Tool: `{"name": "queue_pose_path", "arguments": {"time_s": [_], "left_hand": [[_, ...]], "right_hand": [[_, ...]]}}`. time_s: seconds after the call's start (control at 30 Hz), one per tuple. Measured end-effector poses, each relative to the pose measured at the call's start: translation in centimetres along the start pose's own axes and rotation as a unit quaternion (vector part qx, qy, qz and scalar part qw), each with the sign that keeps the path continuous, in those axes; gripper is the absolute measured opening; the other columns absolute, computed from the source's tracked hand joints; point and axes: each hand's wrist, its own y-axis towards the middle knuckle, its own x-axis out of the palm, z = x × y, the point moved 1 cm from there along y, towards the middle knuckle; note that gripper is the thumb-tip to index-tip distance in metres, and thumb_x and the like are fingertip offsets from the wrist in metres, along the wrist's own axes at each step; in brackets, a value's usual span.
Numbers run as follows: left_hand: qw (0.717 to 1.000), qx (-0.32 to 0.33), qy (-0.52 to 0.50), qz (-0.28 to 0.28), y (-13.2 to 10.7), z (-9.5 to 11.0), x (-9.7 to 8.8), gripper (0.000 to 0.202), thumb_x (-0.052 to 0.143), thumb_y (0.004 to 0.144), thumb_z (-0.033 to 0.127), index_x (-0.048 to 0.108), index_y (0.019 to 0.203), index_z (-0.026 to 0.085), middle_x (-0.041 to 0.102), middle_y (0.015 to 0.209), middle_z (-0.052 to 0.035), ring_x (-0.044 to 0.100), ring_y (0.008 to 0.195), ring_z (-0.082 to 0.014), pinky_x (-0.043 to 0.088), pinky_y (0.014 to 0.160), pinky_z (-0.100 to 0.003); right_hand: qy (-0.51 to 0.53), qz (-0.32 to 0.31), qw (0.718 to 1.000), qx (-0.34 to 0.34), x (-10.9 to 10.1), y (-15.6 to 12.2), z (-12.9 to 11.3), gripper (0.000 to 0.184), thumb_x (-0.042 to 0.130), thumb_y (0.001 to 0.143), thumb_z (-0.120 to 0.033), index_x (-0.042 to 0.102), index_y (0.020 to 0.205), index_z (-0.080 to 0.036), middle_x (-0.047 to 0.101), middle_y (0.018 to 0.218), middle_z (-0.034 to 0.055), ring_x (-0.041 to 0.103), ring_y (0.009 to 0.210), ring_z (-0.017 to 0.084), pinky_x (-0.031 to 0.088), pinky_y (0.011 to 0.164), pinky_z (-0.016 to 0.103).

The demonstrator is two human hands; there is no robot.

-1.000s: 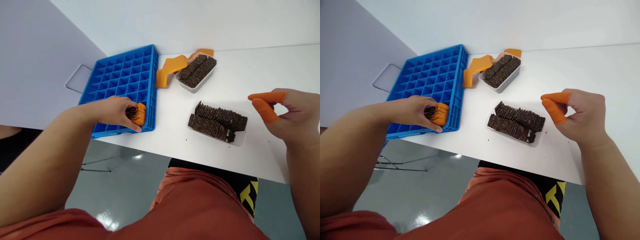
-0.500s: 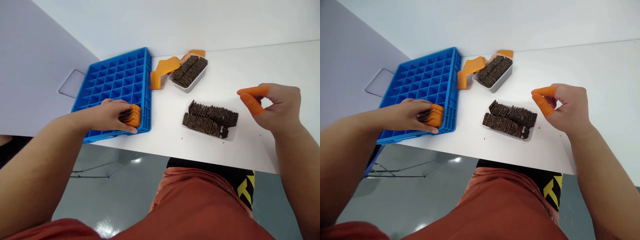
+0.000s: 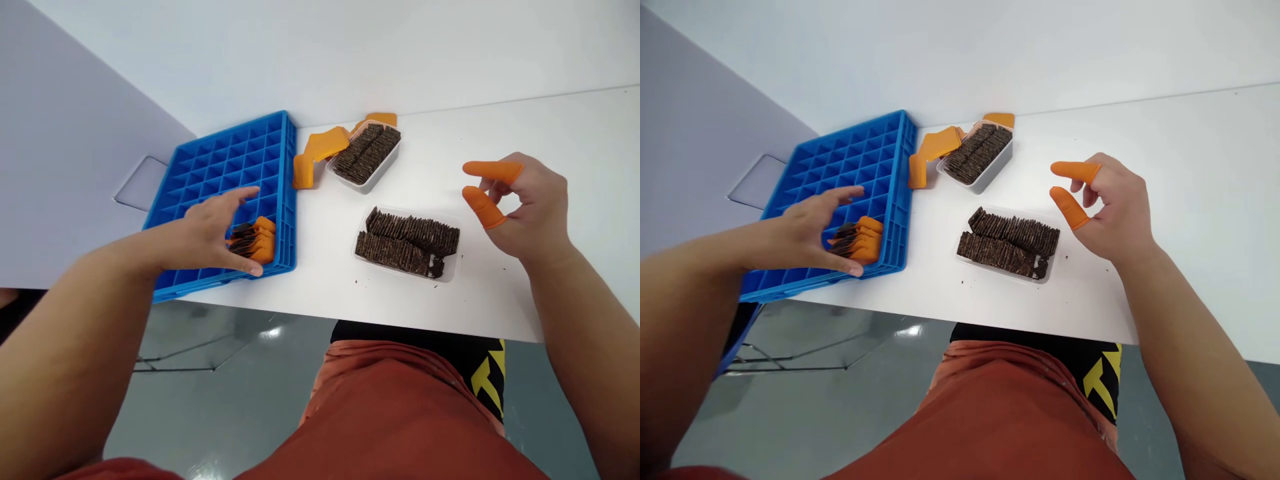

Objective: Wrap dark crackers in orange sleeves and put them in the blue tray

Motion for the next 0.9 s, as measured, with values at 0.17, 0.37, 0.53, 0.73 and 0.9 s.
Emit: {"name": "queue_pose_path", "arguments": {"time_s": [0.17, 0.37, 0.53, 0.73, 0.9], "left_hand": [[0.993, 0.031, -0.036, 0.109, -0.7, 0.6, -5.0, 0.153, 0.058, 0.044, 0.105, 0.011, 0.164, 0.023, 0.026, 0.166, -0.0126, 0.034, 0.149, -0.0425, 0.032, 0.119, -0.059], [0.987, 0.007, 0.104, 0.12, 5.7, 5.2, -6.3, 0.088, 0.072, 0.081, 0.069, 0.046, 0.153, 0.025, 0.056, 0.146, -0.0081, 0.054, 0.134, -0.0378, 0.042, 0.114, -0.059], [0.971, 0.002, 0.239, -0.022, 13.5, 6.3, -1.9, 0.117, 0.09, 0.061, 0.051, 0.038, 0.158, 0.012, 0.054, 0.15, -0.0225, 0.039, 0.145, -0.0444, 0.032, 0.119, -0.056], [0.961, 0.01, 0.276, -0.017, 16.3, 5.1, -0.6, 0.105, 0.081, 0.065, 0.054, 0.044, 0.151, 0.008, 0.06, 0.14, -0.0261, 0.048, 0.136, -0.0447, 0.036, 0.112, -0.052], [0.963, 0.043, 0.266, -0.028, 16.6, 4.2, -1.1, 0.056, 0.073, 0.067, 0.046, 0.069, 0.115, 0.018, 0.071, 0.119, -0.016, 0.056, 0.125, -0.0393, 0.044, 0.098, -0.042]], "right_hand": [[0.007, 0.004, 1.0, 0.007, 0.0, 0.0, 0.2, 0.031, 0.07, 0.092, -0.038, 0.069, 0.123, -0.035, 0.066, 0.099, 0.0032, 0.057, 0.066, 0.015, 0.053, 0.062, 0.036], [0.004, -0.005, 1.0, 0.011, 0.3, -0.2, 0.3, 0.032, 0.07, 0.092, -0.039, 0.07, 0.123, -0.033, 0.069, 0.098, 0.0041, 0.059, 0.067, 0.016, 0.054, 0.063, 0.036], [0.005, -0.005, 1.0, 0.006, 0.5, -0.2, 0.6, 0.029, 0.069, 0.092, -0.038, 0.072, 0.119, -0.03, 0.069, 0.091, 0.0035, 0.058, 0.064, 0.015, 0.054, 0.061, 0.035], [0.008, -0.015, 1.0, 0.003, 0.6, -0.3, 0.1, 0.027, 0.067, 0.093, -0.034, 0.073, 0.118, -0.027, 0.071, 0.09, 0.0034, 0.059, 0.065, 0.015, 0.053, 0.061, 0.034], [0.027, -0.02, 0.999, -0.005, 0.7, -0.4, -0.4, 0.027, 0.066, 0.093, -0.033, 0.074, 0.118, -0.026, 0.072, 0.091, 0.0038, 0.058, 0.066, 0.015, 0.052, 0.061, 0.033]]}}
